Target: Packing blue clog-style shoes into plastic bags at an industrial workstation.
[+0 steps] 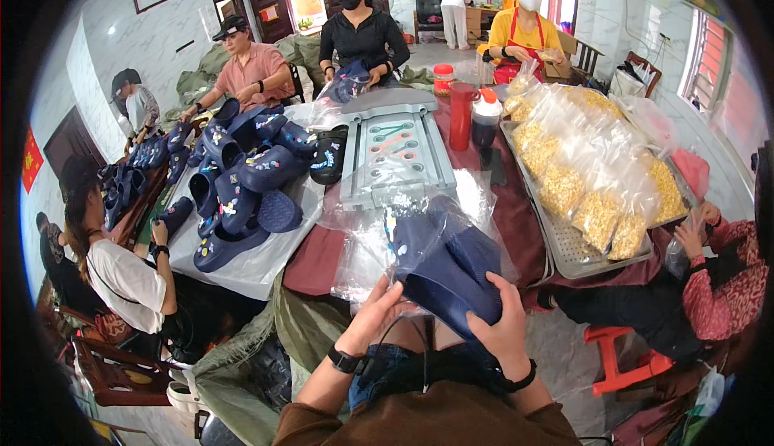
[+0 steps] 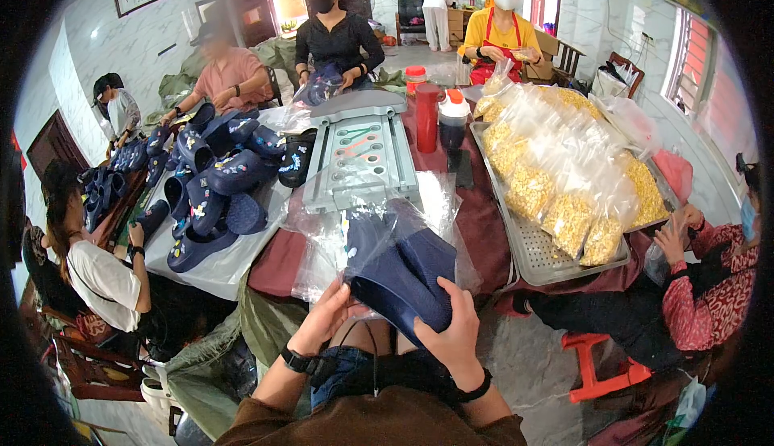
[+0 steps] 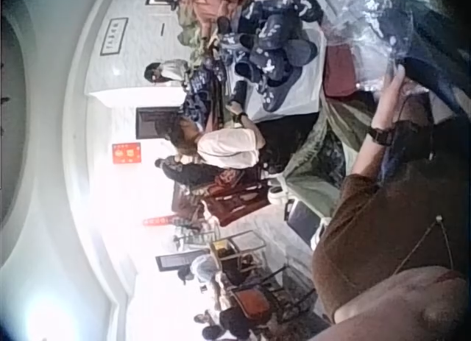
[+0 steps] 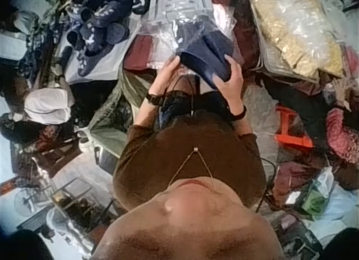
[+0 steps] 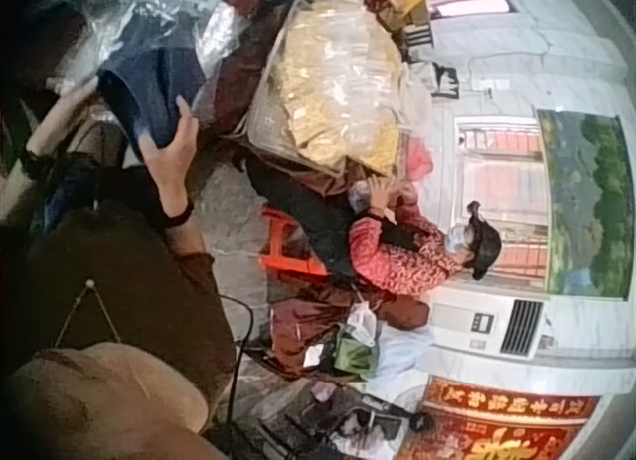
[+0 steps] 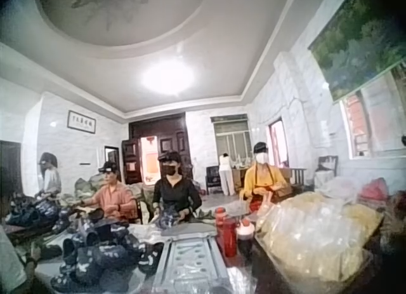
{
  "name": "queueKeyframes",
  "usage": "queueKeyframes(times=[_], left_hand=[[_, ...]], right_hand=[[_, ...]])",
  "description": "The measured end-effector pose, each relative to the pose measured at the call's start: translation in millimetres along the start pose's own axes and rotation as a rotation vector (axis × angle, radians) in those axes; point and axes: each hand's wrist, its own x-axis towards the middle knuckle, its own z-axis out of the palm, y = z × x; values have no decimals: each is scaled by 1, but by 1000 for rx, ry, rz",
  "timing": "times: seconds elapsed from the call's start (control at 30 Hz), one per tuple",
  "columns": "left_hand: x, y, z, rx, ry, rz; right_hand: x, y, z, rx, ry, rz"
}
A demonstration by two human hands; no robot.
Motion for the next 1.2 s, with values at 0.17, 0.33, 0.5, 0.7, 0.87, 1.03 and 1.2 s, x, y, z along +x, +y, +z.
queueKeyframes(times=[0.17, 0.33, 0.5, 0.7, 0.87, 1.03, 1.2], left_hand=[[-18, 2, 11, 102, 98, -45], [-16, 6, 11, 216, 267, -21], [-20, -19, -1, 175, 393, 142], [-36, -40, -3, 503, 384, 292], [-40, -33, -4, 892, 305, 379], [-45, -30, -1, 934, 294, 404], [-43, -30, 8, 1110, 329, 407]], right_hand=[[4, 4, 20, -5, -6, -110], [5, -3, 46, -49, -65, -201], [6, 0, 68, 2, -321, -158], [19, 16, 82, 209, -405, -236], [23, 20, 63, 90, -215, -322], [51, 42, 64, 64, 104, -196], [74, 66, 84, 122, -85, 13]])
